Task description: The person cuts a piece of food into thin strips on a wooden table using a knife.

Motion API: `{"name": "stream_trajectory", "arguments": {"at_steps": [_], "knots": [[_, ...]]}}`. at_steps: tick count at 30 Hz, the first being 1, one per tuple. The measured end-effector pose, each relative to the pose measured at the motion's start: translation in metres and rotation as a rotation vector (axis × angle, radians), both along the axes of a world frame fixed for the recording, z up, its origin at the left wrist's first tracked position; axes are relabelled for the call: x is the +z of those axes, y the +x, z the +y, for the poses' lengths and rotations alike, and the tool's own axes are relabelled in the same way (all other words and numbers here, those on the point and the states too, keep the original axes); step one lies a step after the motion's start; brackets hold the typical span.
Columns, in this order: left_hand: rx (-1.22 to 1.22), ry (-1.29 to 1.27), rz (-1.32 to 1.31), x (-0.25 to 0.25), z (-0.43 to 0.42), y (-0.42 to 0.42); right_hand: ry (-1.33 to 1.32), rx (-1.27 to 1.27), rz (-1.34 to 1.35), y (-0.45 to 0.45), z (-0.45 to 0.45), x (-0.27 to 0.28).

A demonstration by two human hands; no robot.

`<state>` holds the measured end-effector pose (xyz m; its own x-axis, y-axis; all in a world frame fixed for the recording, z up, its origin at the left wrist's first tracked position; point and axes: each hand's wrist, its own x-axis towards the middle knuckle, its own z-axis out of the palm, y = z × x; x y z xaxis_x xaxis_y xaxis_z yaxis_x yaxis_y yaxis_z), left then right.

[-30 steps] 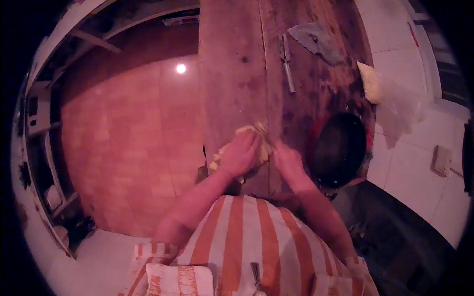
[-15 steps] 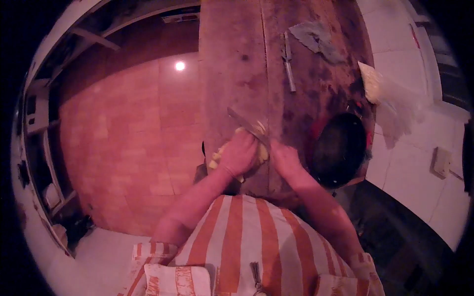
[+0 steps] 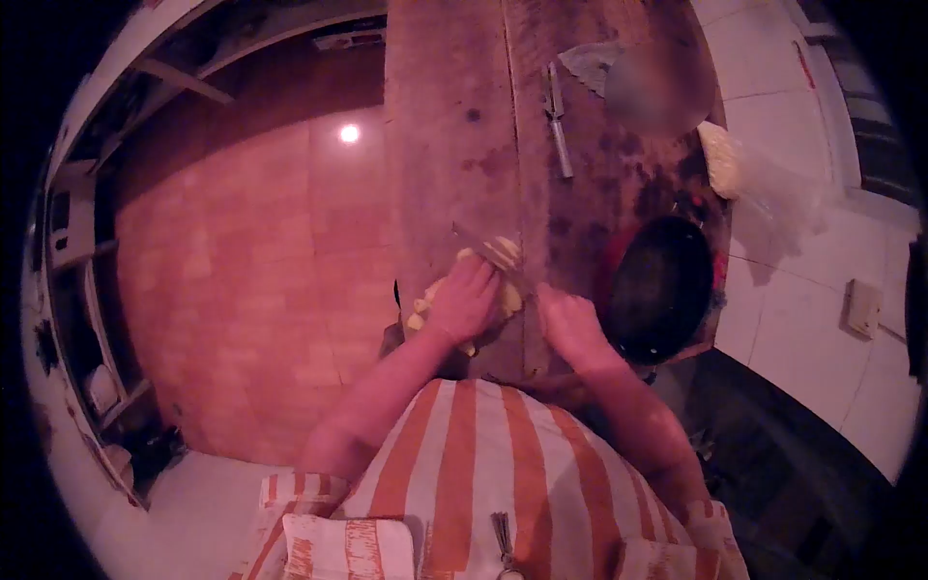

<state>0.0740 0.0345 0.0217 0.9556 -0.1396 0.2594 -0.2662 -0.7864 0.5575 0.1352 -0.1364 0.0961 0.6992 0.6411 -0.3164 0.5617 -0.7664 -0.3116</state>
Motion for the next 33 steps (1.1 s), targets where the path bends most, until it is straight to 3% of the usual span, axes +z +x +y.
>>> {"name": "stream_trajectory", "arguments": {"at_steps": [8,11,14,22,33], "knots": [[-0.05,0.051,0.077,-0.007,-0.001,0.0,0.073,0.019,-0.036,0.001,-0.002,-0.04],[0.008,0.023,0.011,0.016,-0.002,0.006,0.102,-0.005,-0.071,-0.009,-0.01,-0.043],[0.0,-0.021,-0.042,0.01,-0.001,0.007,0.217,-0.143,-0.098,-0.003,0.001,-0.035],[-0.013,0.025,0.046,0.006,0.0,0.0,-0.025,0.01,0.003,-0.006,-0.007,0.0],[0.012,0.016,-0.038,0.01,-0.001,0.003,0.11,-0.033,-0.001,0.0,-0.003,-0.042]]}}
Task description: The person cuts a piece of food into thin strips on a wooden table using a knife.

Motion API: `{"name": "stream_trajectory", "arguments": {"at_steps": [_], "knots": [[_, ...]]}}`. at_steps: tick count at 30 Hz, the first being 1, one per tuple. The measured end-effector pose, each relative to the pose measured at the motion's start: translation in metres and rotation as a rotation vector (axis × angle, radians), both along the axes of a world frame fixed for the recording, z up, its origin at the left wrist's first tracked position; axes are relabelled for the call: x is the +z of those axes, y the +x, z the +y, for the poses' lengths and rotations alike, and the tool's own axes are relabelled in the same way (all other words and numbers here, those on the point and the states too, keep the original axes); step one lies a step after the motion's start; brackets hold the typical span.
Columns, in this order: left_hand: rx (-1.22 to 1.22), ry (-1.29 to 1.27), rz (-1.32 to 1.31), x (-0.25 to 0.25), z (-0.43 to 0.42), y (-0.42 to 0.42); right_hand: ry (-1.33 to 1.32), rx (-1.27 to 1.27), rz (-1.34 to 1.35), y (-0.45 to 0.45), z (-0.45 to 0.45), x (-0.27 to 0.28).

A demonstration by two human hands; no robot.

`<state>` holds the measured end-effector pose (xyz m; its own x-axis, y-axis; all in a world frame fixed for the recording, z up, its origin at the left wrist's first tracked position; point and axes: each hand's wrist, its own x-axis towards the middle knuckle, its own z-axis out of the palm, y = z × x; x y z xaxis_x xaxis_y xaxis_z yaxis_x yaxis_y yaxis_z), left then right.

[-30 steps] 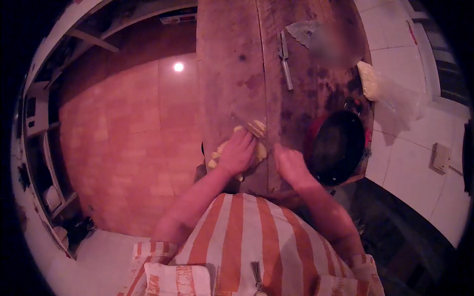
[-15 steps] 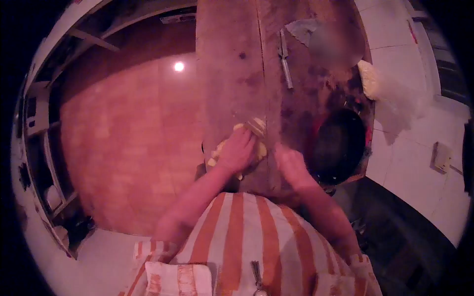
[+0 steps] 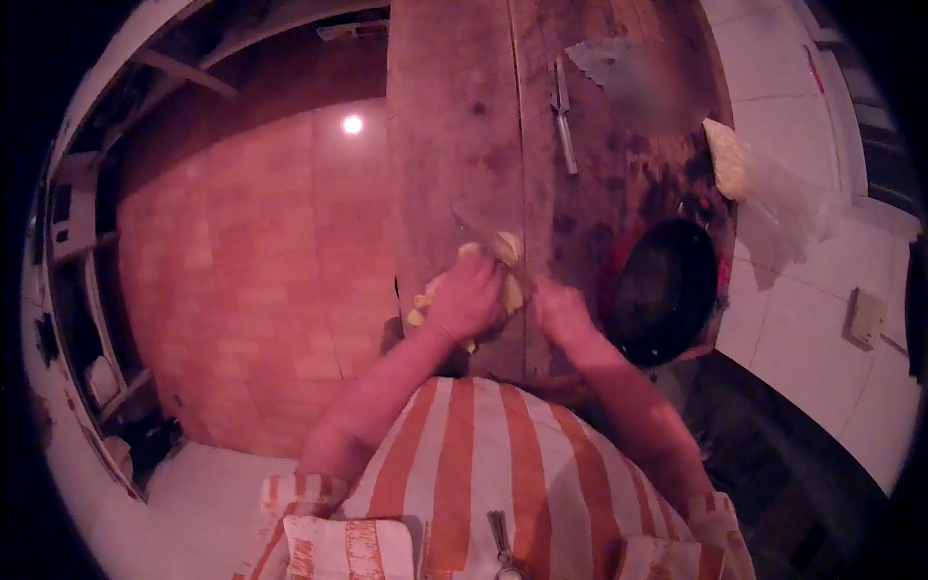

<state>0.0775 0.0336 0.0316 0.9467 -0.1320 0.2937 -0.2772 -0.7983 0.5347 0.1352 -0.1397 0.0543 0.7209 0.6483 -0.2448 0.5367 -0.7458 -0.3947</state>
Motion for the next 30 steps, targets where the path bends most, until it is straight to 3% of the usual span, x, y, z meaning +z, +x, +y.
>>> {"name": "stream_trajectory", "arguments": {"at_steps": [4,16,23,28,30], "knots": [[0.004,-0.027,-0.01,0.002,0.003,0.004,0.027,-0.121,-0.04,-0.009,0.003,0.007],[0.0,-0.005,-0.023,-0.009,0.0,-0.001,-0.11,0.046,0.012,-0.002,0.0,0.04],[-0.033,-0.016,0.146,-0.008,0.003,-0.002,-0.16,0.063,0.026,0.003,0.006,0.006],[-0.01,-0.017,0.089,-0.007,0.002,0.001,0.053,-0.113,-0.053,-0.002,0.006,0.005],[-0.024,-0.05,0.115,-0.008,0.003,-0.004,0.046,-0.067,-0.063,0.001,0.009,0.016]]}}
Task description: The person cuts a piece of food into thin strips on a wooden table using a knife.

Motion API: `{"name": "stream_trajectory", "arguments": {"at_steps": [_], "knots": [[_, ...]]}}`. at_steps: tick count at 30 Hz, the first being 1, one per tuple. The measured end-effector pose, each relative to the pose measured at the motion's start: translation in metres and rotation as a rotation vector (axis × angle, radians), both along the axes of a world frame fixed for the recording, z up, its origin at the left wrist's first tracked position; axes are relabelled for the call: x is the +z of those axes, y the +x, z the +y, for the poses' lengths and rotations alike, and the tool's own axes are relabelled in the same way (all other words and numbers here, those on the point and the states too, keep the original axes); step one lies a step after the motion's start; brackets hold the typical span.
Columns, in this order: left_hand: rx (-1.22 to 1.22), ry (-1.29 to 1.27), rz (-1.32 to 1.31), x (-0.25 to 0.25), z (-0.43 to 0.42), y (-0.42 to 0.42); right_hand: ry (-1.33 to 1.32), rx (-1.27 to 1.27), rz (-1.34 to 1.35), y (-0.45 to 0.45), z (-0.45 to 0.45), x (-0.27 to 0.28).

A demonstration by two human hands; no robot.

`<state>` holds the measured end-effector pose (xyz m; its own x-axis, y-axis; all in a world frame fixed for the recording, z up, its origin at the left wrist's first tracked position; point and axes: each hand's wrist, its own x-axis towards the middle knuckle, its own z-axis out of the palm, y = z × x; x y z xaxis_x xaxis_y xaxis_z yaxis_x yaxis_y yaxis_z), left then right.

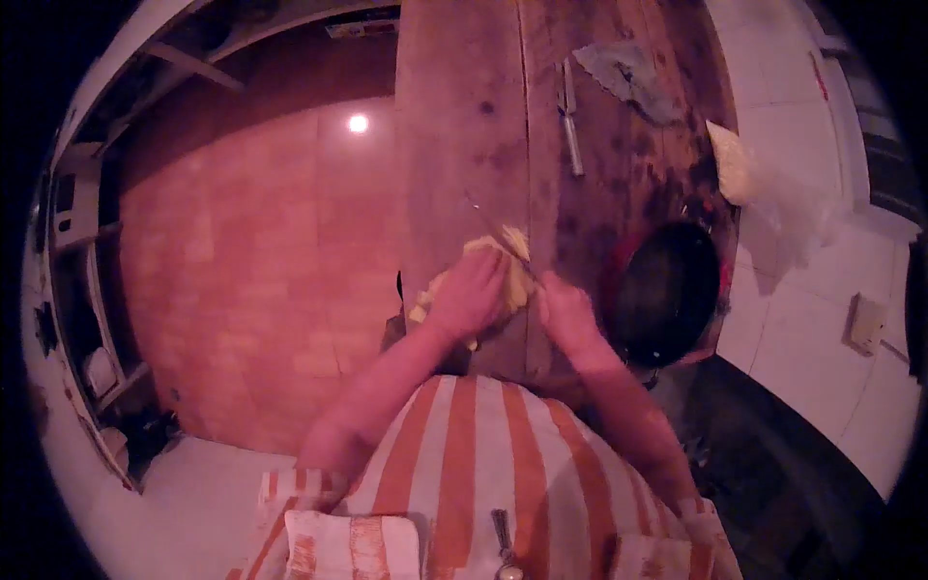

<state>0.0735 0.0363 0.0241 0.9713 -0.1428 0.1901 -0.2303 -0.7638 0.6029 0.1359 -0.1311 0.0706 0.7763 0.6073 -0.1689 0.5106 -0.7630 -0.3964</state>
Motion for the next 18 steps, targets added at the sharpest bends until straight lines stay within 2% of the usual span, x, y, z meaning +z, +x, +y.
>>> {"name": "stream_trajectory", "arguments": {"at_steps": [2,4,14,18], "knots": [[0.026,0.003,-0.007,0.004,0.0,0.0,-0.006,0.027,-0.033,-0.006,-0.007,0.009],[0.027,0.02,-0.015,-0.002,-0.002,0.001,-0.147,0.068,0.058,-0.006,-0.012,0.015],[0.04,0.01,-0.154,-0.002,-0.002,0.001,-0.201,0.125,0.104,-0.004,-0.005,0.031],[0.035,0.027,-0.114,-0.002,-0.001,0.001,-0.193,0.141,0.093,-0.001,-0.002,0.024]]}}
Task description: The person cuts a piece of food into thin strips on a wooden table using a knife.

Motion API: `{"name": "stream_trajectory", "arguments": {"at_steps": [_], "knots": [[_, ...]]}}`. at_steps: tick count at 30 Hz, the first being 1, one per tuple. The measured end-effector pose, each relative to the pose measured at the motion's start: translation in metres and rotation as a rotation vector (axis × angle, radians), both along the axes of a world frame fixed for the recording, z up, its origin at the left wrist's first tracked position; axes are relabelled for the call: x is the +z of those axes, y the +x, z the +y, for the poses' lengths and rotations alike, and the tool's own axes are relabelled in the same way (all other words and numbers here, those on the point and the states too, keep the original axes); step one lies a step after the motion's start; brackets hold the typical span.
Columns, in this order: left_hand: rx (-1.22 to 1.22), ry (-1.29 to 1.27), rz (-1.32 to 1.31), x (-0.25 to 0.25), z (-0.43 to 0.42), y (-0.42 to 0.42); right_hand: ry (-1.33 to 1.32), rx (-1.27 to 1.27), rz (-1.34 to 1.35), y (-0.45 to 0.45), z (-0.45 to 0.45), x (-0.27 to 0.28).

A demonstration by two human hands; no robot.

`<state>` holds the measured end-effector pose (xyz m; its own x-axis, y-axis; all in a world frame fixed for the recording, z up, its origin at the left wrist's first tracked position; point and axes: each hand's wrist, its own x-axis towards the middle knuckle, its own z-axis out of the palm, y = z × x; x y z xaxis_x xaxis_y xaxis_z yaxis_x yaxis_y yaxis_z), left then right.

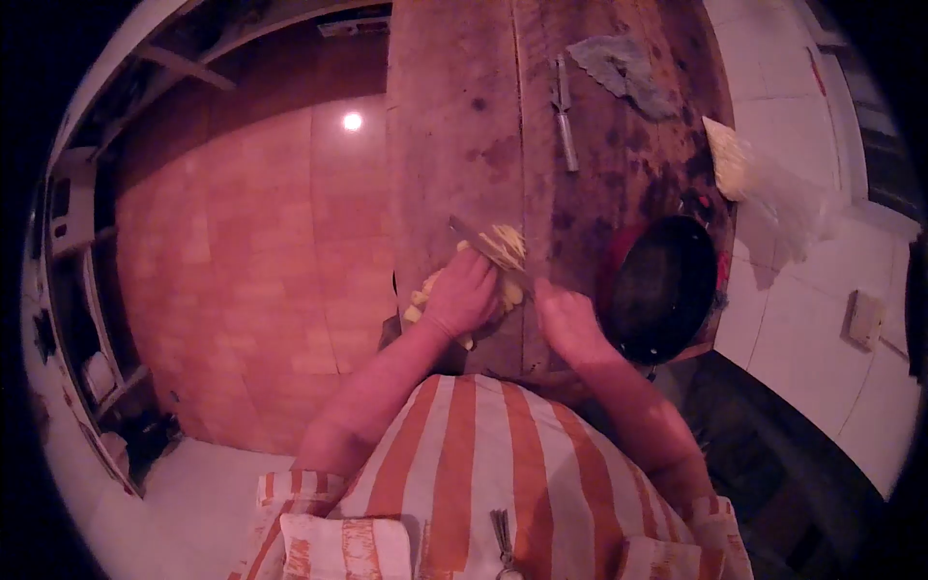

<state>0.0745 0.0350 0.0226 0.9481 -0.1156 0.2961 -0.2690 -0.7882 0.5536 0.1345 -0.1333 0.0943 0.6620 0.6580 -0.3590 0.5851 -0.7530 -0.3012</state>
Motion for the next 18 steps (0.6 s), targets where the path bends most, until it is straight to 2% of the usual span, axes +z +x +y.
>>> {"name": "stream_trajectory", "arguments": {"at_steps": [5,8,9,11,15,18], "knots": [[-0.003,0.03,0.066,-0.001,0.0,0.0,0.029,0.0,-0.054,0.001,-0.001,-0.035],[0.015,0.014,0.027,0.0,0.0,0.001,0.106,-0.007,-0.081,0.0,-0.006,-0.045],[0.013,0.016,0.024,0.003,-0.001,-0.002,0.182,-0.08,-0.104,-0.004,-0.003,-0.042],[-0.012,0.001,0.193,0.004,0.001,0.002,0.275,-0.137,-0.139,0.002,0.004,-0.036],[0.017,-0.046,0.072,0.003,-0.003,-0.005,0.128,-0.085,-0.089,-0.011,-0.012,-0.01],[-0.021,-0.003,0.128,-0.002,-0.002,-0.004,0.063,-0.044,-0.044,-0.008,-0.016,-0.003]]}}
